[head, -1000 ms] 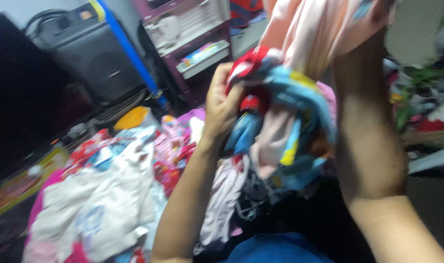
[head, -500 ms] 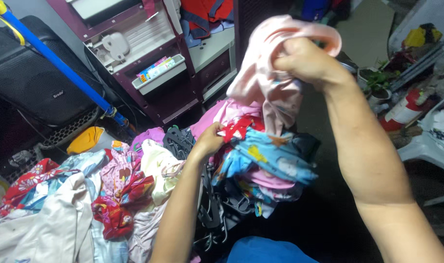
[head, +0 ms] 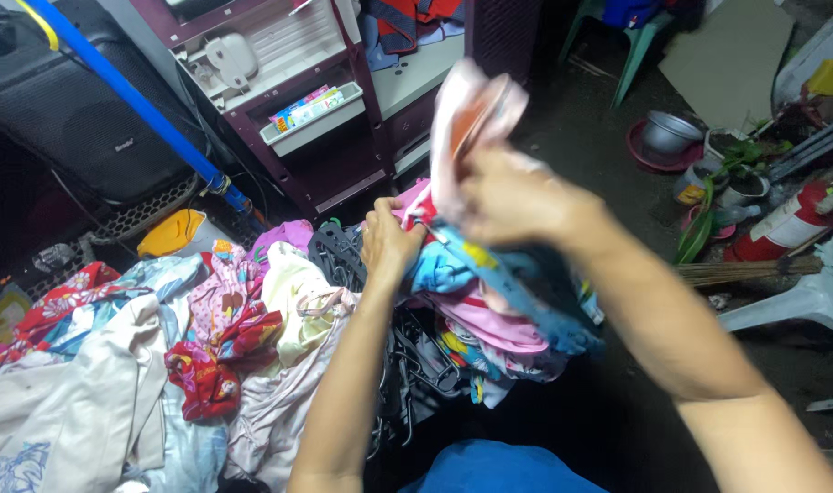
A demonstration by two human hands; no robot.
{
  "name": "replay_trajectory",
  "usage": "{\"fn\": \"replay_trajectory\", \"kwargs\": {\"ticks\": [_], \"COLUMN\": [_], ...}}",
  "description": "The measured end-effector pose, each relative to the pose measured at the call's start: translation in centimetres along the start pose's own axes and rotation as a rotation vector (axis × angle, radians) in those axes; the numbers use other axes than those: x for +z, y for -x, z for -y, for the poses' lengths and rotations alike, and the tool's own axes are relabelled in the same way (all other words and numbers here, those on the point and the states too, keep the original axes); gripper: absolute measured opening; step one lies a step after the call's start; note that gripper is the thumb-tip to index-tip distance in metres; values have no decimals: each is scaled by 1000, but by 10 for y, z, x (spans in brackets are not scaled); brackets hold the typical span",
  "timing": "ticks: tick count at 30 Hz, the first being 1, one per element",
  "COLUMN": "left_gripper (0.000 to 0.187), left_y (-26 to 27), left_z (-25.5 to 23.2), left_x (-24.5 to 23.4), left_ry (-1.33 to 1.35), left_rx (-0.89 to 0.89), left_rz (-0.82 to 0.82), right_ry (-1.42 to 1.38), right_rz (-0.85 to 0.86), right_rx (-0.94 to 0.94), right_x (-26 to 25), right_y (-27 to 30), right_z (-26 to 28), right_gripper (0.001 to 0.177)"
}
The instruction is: The person sorts through a pile of clothes and places various items onto plastic hangers by hand.
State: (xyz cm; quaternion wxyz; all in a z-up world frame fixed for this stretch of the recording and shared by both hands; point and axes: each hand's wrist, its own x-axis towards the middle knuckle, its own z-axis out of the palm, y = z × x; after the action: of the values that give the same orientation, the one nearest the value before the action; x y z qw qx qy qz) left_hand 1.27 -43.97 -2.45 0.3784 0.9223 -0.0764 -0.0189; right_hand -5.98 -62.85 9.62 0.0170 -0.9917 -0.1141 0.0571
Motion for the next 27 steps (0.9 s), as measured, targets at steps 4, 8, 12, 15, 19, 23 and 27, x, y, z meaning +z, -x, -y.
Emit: {"fn": "replay_trajectory", "kwargs": {"ticks": [4, 8, 12, 15, 19, 23, 27], "left_gripper": [47, 32, 28, 28, 26, 22, 24], "left_y": [9, 18, 38, 51, 64, 70, 71], "left_z": [26, 59, 76, 78, 79, 98, 140], "left_x": [14, 15, 4, -18, -52, -89, -131], "left_ry": [11, -47, -60, -55, -11, -12, -104], "left_rx": [29, 233, 365, 436, 488, 463, 423], "left_rz": [-38, -52, -63, -104, -166, -234, -347], "right_ry": [94, 131, 124, 22, -68, -25, -11], "right_rz": [-235, -171, -102, -88, -228, -342, -412], "right_rx": [35, 59, 64, 102, 119, 79, -40], "right_x": [104, 125, 117, 94, 72, 71, 89], "right_y": [-14, -23, -27, -36, -40, -50, -66], "right_z": [42, 55, 59, 54, 50, 68, 105], "right_gripper": [77, 63, 62, 85, 79, 67, 55]}}
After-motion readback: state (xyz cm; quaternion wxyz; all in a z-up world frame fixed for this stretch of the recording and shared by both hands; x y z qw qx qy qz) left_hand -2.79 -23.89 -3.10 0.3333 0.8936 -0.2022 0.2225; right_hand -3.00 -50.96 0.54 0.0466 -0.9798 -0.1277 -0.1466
